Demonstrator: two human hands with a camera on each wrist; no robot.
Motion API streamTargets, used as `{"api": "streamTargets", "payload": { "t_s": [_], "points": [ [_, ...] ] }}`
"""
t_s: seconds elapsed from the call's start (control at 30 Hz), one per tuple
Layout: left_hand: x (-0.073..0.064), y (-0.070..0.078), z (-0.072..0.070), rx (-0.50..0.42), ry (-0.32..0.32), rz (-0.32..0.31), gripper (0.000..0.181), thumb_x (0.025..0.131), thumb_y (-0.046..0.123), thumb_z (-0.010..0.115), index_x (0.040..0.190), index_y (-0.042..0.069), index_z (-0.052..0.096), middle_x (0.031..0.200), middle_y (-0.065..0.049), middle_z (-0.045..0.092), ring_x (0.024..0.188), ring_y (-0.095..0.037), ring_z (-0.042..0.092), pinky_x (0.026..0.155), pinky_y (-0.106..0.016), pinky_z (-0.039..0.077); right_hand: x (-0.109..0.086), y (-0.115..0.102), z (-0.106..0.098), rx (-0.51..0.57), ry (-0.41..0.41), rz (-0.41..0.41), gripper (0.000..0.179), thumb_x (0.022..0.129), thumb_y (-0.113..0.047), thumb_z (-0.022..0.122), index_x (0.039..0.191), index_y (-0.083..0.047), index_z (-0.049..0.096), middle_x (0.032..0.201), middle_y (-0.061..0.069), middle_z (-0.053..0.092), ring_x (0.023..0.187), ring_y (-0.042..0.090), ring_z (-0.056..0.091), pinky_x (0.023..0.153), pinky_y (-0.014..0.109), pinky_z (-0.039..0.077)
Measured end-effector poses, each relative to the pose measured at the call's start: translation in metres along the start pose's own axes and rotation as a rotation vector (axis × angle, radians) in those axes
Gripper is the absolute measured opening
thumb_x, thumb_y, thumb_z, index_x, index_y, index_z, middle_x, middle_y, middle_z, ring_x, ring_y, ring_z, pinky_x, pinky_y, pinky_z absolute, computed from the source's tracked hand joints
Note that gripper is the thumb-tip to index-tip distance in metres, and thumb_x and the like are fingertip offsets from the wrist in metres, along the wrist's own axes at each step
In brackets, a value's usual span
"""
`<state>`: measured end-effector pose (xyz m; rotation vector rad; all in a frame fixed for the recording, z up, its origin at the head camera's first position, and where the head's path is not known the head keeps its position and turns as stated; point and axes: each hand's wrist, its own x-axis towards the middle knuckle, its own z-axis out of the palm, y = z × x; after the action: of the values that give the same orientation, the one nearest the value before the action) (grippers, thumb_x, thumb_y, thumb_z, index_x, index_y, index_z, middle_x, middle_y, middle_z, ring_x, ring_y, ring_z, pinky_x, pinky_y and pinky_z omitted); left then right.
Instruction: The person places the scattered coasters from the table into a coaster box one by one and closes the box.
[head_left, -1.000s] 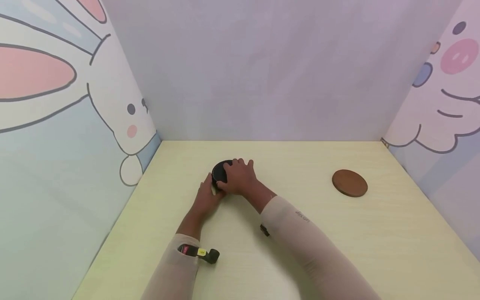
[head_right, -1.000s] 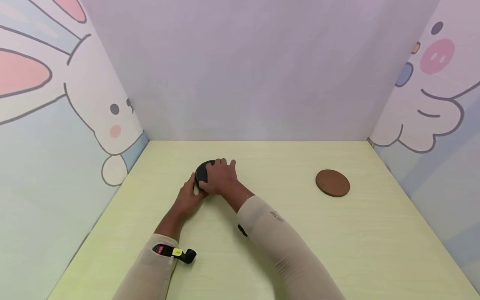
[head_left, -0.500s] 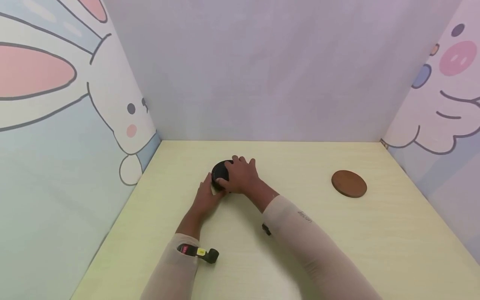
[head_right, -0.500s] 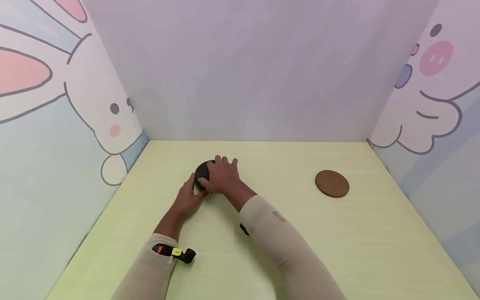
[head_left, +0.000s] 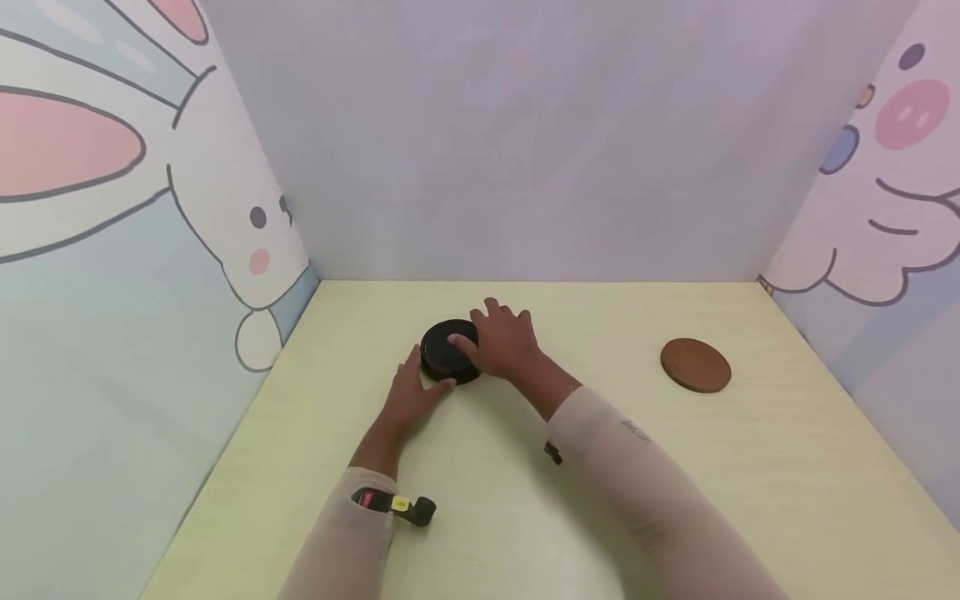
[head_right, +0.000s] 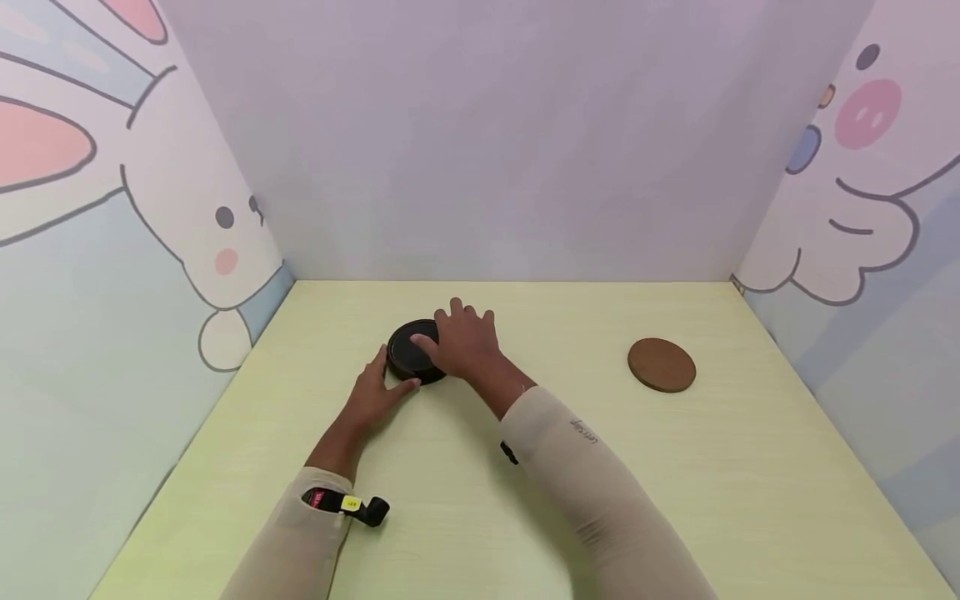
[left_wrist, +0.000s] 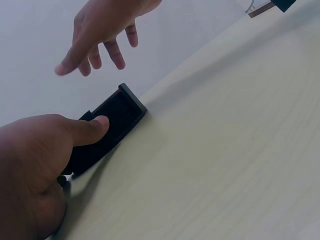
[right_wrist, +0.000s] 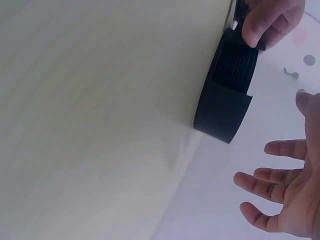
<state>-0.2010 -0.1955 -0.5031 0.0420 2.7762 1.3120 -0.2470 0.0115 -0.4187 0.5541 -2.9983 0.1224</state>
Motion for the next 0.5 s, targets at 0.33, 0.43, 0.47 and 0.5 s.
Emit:
{"api": "streamTargets", "payload": {
  "t_s": [0.33,0.43,0.47,0.5],
  "points": [
    [0.000,-0.003,0.000,0.005,0.007,0.006,0.106,0.102,0.045,0.074,0.175,0.002,0.010,0.183,-0.022,0.015,0.172,-0.042,0.010,0.143,-0.059,0.004,-0.004,0.034,-0.003,-0.005,0.025,0.039,0.081,0.109,-0.075,0.035,0.156,-0.012,0.058,0.163,0.017,0.051,0.142,0.039,0.060,0.113,0.068,0.051],
    [0.000,-0.003,0.000,0.009,0.009,0.018,0.106,0.103,0.044,0.074,0.175,0.001,0.010,0.183,-0.023,0.016,0.172,-0.041,0.011,0.143,-0.057,0.003,-0.003,0.050,-0.003,-0.007,0.016,0.077,0.081,0.109,-0.074,0.036,0.154,-0.011,0.059,0.161,0.018,0.052,0.142,0.041,0.060,0.115,0.069,0.049],
    [0.001,-0.003,0.000,0.010,0.008,0.020,0.105,0.103,0.044,0.074,0.175,0.001,0.011,0.183,-0.023,0.016,0.172,-0.041,0.011,0.143,-0.057,0.003,-0.003,0.055,-0.002,-0.004,0.012,0.092,0.081,0.109,-0.074,0.036,0.154,-0.010,0.059,0.161,0.019,0.053,0.143,0.041,0.059,0.115,0.070,0.049],
    [0.001,-0.002,0.001,0.011,0.006,0.020,0.105,0.103,0.044,0.074,0.175,0.001,0.010,0.183,-0.022,0.016,0.172,-0.041,0.011,0.143,-0.056,0.003,-0.004,0.061,-0.002,0.002,0.005,0.108,0.081,0.109,-0.073,0.036,0.154,-0.010,0.059,0.161,0.019,0.052,0.143,0.042,0.059,0.116,0.071,0.048]
  ]
}}
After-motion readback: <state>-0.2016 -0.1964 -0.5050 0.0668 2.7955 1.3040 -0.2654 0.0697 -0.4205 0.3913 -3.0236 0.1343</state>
